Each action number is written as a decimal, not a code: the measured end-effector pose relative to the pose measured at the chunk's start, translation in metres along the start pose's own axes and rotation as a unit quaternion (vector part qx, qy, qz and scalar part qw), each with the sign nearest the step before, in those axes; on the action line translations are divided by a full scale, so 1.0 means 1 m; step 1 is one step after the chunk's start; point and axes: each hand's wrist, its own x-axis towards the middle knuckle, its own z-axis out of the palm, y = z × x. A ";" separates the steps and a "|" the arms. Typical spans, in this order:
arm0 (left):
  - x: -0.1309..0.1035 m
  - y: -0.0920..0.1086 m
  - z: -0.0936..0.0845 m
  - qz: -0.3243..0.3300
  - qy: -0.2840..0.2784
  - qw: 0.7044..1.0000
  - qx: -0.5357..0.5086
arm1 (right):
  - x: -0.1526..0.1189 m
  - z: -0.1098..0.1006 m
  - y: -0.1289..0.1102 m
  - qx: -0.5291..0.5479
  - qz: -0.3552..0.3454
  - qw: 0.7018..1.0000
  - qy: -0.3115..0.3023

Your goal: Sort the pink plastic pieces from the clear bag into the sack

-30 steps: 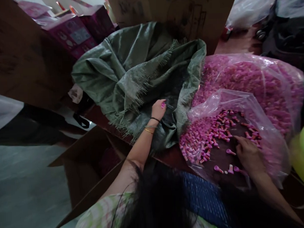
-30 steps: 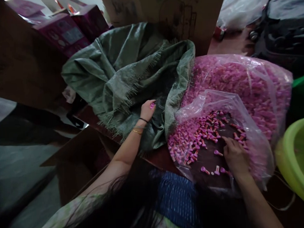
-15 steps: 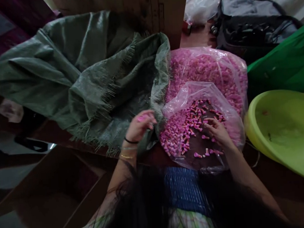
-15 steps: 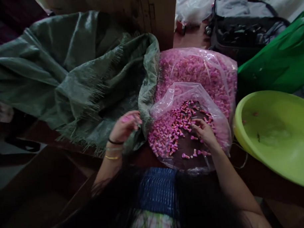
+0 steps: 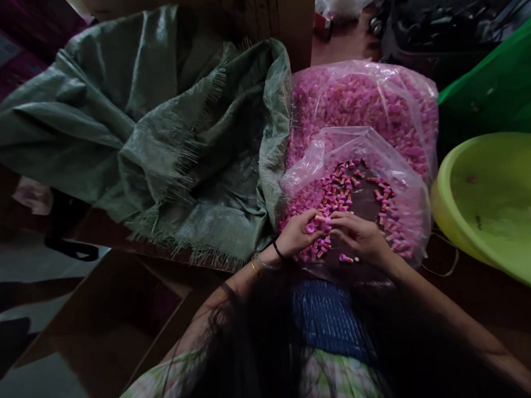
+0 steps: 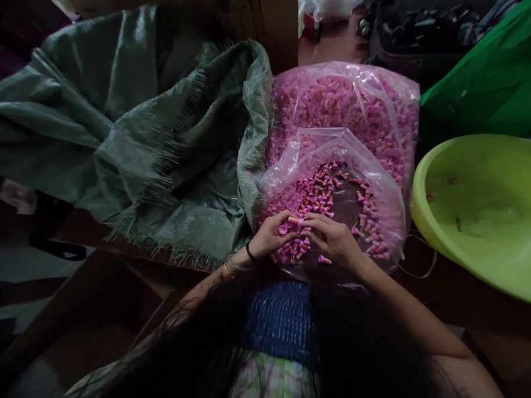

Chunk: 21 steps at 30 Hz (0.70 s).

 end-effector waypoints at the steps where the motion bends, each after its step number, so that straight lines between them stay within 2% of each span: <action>1: -0.001 -0.001 0.001 0.007 -0.013 1.000 0.016 | 0.001 -0.002 0.000 0.011 0.013 1.000 0.003; 3: -0.001 -0.002 0.004 0.017 -0.028 0.999 0.017 | 0.003 -0.004 0.000 0.032 0.043 0.998 0.021; 5: 0.000 -0.001 0.007 0.015 -0.020 1.000 -0.013 | 0.004 -0.007 -0.001 0.035 0.052 0.997 0.046; 8: 0.002 0.001 0.007 0.000 0.007 0.998 -0.070 | 0.004 -0.009 0.000 -0.027 0.005 0.997 0.070; 11: 0.000 -0.002 0.005 0.011 0.009 0.995 -0.095 | -0.002 -0.006 0.002 -0.114 -0.050 0.992 0.002; 14: -0.005 -0.012 0.007 0.014 -0.001 0.997 -0.074 | -0.007 0.004 0.004 -0.132 -0.053 0.987 -0.075; 18: -0.007 -0.024 0.017 -0.022 0.025 0.999 -0.033 | 0.000 0.008 0.015 -0.037 -0.026 0.993 -0.109; 21: 0.001 -0.019 0.019 -0.039 0.032 0.996 -0.079 | 0.012 0.002 0.026 0.086 0.015 0.987 -0.138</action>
